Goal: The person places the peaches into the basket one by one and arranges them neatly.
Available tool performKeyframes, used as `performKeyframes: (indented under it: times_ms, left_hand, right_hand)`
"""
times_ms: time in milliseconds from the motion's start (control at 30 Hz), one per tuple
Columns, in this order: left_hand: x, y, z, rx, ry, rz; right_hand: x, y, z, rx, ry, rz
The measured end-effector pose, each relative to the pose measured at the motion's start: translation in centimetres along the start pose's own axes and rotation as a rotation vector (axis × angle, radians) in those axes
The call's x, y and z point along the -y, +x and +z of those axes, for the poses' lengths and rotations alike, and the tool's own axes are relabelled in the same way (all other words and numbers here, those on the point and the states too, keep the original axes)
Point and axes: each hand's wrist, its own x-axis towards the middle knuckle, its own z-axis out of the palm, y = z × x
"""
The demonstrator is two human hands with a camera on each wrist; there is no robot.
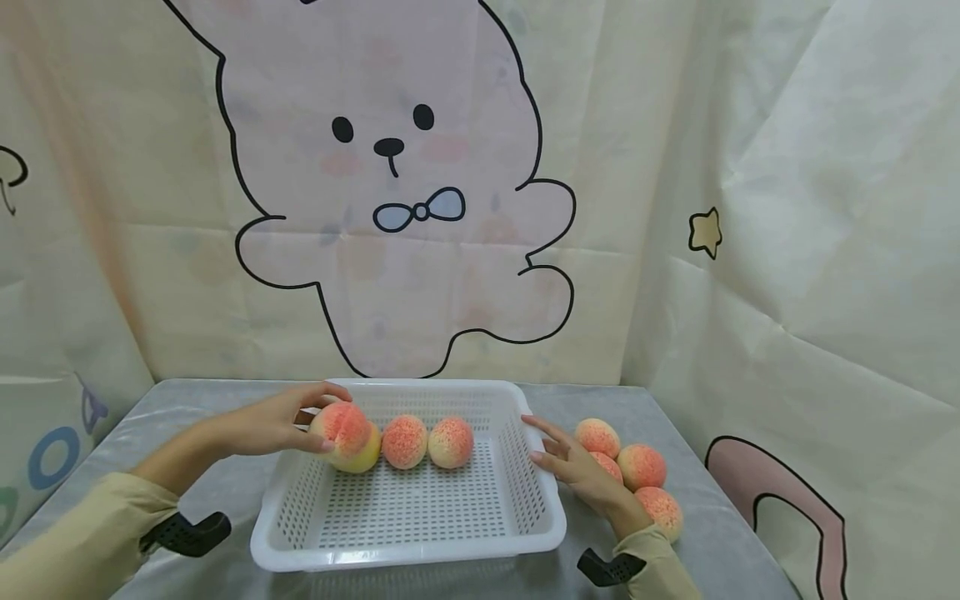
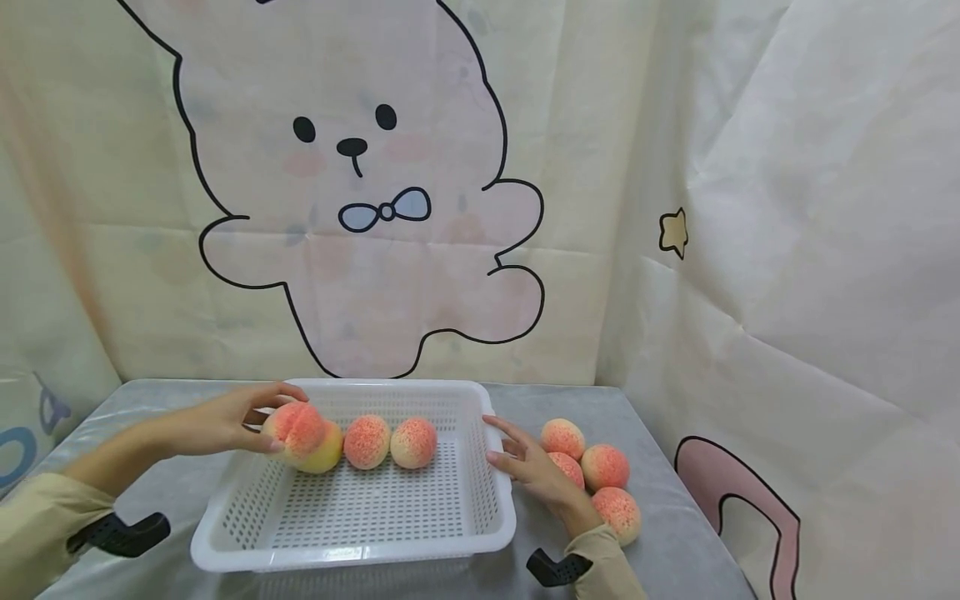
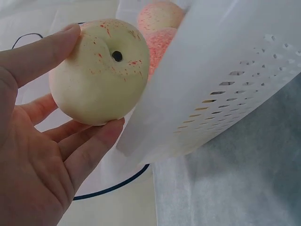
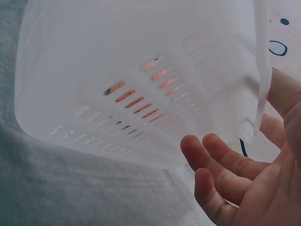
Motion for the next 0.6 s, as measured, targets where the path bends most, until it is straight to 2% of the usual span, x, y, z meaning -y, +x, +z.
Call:
performKeyframes:
  times_ms: [267, 600]
  left_hand:
    - [-0.7, 1.0, 1.2, 0.05, 0.011, -0.021]
    - [-1.0, 2.0, 2.4, 0.072, 0.072, -0.099]
  right_hand:
    - [0.1, -0.1, 0.1, -0.019, -0.014, 0.011]
    - [0.1, 0.1, 0.0, -0.003, -0.009, 0.004]
